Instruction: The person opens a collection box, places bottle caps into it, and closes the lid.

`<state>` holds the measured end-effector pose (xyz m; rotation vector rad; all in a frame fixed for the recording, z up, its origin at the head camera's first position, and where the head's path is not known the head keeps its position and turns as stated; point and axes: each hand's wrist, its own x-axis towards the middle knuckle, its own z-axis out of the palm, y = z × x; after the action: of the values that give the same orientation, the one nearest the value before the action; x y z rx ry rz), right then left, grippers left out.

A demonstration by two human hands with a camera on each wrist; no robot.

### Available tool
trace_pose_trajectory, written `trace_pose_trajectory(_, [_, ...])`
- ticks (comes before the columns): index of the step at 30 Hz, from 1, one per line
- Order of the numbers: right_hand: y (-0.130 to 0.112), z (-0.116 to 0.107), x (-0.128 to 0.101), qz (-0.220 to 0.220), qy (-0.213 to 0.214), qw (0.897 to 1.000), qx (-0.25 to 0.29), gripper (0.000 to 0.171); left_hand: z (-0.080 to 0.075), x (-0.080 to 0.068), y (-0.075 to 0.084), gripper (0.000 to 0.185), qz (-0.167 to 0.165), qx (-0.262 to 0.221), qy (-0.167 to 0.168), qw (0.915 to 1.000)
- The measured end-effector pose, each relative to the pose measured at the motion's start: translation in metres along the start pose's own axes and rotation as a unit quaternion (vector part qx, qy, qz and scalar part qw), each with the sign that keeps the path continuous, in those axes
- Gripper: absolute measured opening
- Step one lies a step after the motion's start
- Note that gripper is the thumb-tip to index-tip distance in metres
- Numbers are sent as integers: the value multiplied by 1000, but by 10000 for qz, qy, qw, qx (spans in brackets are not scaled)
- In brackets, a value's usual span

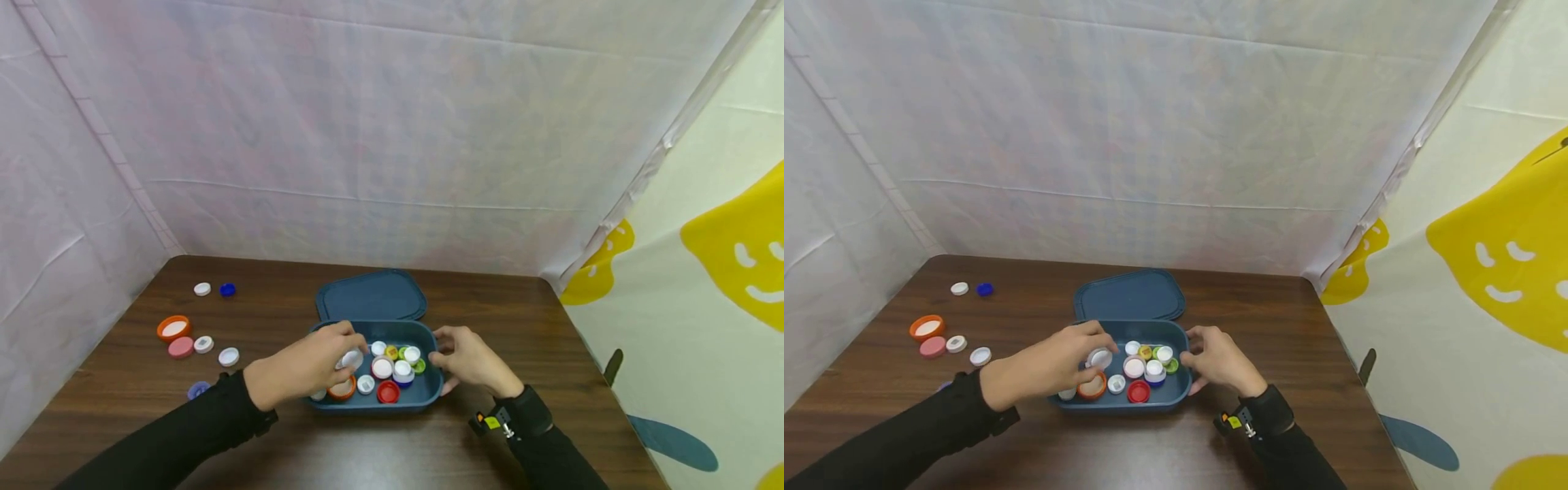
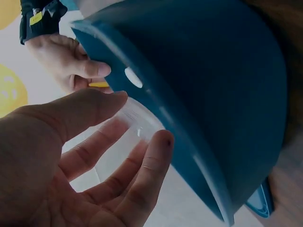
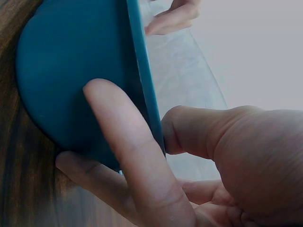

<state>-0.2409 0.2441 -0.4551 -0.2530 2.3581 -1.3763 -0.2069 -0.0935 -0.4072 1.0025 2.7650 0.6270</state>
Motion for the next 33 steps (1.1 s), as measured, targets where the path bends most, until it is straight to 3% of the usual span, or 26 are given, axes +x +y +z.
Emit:
trace_pose_trajectory(5, [0, -1, 0, -25, -54, 10000, 36, 51, 4, 0, 2, 38, 41, 57, -95, 9999])
trace_pose_trajectory(11, [9, -5, 3, -296, -205, 9993, 30, 51, 4, -1, 0, 38, 16, 118, 51, 9999])
trace_pose_trajectory(15, [-1, -2, -1, -48, -87, 9999, 54, 50, 3, -2, -2, 37, -14, 194, 166, 9997])
trace_pose_trajectory(23, [-1, 0, -1, 3, -13, 10000, -1, 51, -3, 1, -5, 34, -311, 293, 317, 9986])
trace_pose_trajectory(33, [2, -1, 1, 13, -32, 10000, 38, 52, -17, -2, -29, 31, -646, 364, 704, 9948])
